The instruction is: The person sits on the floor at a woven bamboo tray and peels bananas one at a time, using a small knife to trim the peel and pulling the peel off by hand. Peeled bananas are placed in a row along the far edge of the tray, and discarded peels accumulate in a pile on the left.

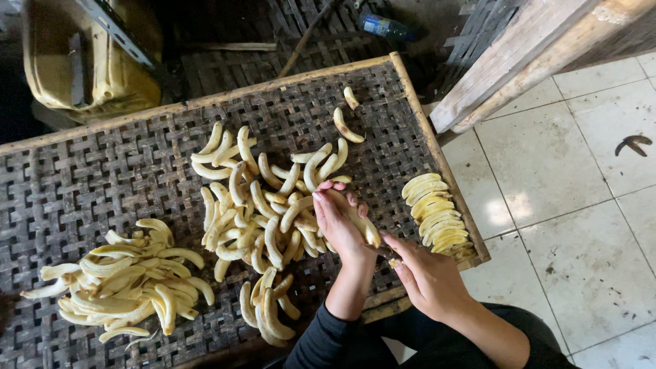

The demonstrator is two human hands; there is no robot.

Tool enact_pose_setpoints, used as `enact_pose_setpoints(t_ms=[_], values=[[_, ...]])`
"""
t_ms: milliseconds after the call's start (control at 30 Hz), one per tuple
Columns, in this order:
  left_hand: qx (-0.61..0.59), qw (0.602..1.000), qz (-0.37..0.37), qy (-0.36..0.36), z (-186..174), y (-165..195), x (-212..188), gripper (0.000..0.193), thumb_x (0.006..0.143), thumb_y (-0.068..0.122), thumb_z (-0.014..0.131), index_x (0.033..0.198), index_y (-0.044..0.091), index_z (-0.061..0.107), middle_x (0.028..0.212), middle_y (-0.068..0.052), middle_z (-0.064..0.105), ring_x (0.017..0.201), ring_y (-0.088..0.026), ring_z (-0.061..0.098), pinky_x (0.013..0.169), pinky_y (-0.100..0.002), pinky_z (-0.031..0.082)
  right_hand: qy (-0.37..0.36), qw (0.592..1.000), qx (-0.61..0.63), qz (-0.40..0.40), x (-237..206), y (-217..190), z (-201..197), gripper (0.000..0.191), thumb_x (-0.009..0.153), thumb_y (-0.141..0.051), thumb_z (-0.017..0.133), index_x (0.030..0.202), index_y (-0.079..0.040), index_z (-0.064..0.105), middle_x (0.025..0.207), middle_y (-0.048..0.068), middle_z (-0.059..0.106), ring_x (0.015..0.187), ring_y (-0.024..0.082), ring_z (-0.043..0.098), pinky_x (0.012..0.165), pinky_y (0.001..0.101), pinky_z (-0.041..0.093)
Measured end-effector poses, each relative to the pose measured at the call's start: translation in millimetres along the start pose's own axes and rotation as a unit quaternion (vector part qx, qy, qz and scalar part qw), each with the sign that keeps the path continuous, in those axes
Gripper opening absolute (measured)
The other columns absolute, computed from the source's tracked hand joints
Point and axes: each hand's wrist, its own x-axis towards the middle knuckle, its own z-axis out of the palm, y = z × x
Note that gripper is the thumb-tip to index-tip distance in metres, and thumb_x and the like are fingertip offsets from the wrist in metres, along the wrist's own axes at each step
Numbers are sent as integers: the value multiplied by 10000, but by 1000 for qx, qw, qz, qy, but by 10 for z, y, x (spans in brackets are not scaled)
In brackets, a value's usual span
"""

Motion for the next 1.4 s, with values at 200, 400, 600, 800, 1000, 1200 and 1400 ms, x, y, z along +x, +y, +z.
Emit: enact_pose_setpoints(t_ms=[200,400,600,800,1000,1200,1400], values=[[-42,998,-35,-25,135,54,-144,234,1144,267,420,1116,60,525,1000,-69,600,728,-124,535,526,-227,438,-20,999,-8,25,46,20,-14,473,955,-164,567,1419,-79,530,1047,139,760,748,270,756,642,390,591],[-57,994,-94,-5,169,54,-315,230,1123,267,422,1091,61,518,974,-72,598,739,-141,558,614,-269,496,32,999,-11,-31,92,23,-23,454,973,-127,566,1419,-57,518,1219,205,715,951,330,758,764,405,608],[-38,990,-127,46,122,-91,-423,275,1113,271,440,1084,27,563,929,-108,635,879,-233,654,909,-400,584,44,998,-44,-28,207,91,-7,490,967,-132,557,1454,-119,501,1250,150,719,931,315,773,704,384,612],[6,984,-178,3,26,-115,-436,319,1118,253,388,1061,4,579,1106,-212,689,1219,-318,659,1139,-444,466,12,995,-96,-4,330,280,37,527,970,-217,580,1476,-183,436,1249,123,724,793,284,774,623,357,609],[-23,953,-301,-24,-65,-97,-247,482,1130,297,276,1353,-8,575,1381,-166,606,1330,-290,523,1185,-409,387,5,981,-192,11,552,536,127,521,1047,-273,533,1516,-171,331,1247,164,718,569,233,695,400,327,517],[-105,905,-404,-76,-399,-321,21,531,1104,360,289,1425,2,513,1469,-146,568,1359,-279,539,1186,-426,411,-33,917,-384,104,771,875,-150,613,1040,-304,567,1568,-77,357,1272,253,629,401,123,544,293,232,464],[-163,872,-453,-90,-795,-755,338,456,1141,284,331,1394,-40,531,1405,-186,614,1271,-302,610,1094,-412,509,-152,973,-93,-149,921,1243,158,442,827,-271,757,1266,-291,707,1128,-52,782,590,111,669,461,233,514]])
